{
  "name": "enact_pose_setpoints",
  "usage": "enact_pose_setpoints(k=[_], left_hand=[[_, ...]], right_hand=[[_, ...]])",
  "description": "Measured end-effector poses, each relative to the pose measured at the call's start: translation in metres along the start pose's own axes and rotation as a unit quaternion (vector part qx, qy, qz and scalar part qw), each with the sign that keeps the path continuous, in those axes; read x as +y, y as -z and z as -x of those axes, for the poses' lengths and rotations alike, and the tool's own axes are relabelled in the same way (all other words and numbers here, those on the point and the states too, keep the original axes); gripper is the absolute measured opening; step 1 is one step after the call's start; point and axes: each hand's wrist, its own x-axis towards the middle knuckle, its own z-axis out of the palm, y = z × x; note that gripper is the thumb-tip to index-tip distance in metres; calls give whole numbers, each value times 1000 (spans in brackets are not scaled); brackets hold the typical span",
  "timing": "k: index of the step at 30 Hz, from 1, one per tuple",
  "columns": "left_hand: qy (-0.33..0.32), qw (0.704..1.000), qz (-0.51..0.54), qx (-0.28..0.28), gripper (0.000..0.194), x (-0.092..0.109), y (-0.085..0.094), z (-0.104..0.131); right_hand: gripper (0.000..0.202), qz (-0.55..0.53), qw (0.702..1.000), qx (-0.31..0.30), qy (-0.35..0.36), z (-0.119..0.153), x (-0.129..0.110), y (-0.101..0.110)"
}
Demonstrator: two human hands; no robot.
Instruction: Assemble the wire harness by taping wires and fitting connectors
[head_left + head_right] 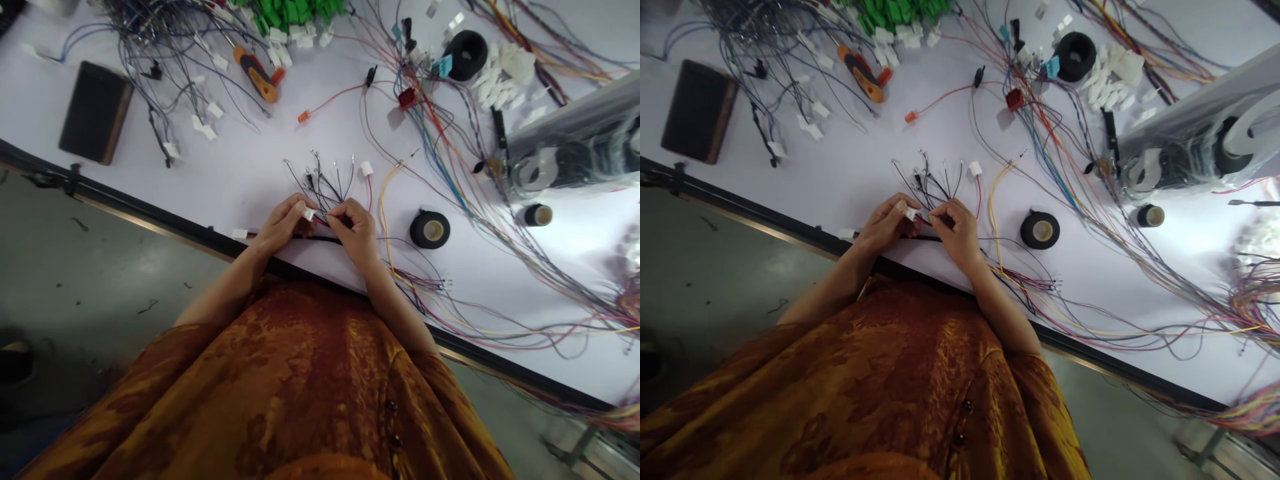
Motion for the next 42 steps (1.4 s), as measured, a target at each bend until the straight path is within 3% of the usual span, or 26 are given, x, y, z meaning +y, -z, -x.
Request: enact_pose_setpoints(k=[8,14,17,29,42], left_hand=[[10,1000,-10,-8,39,-1,2,-1],[10,1000,-10,-24,42,-1,2,-2],[16,999,-7,-36,42,0,3,-3],[-45,994,-102,-22,33,3,-4,2],[-57,985,-154,-53,26,2,0,5]], right_hand=[[12,4,999,-27,-17,2,-2,-2],[17,76,994,-30,68,6,0,-1],[19,112,990,-48,77,8,0,1],[11,-18,998,-32,-48,12,7,-3],[8,-45,992,-25,-115,18,7,-6]])
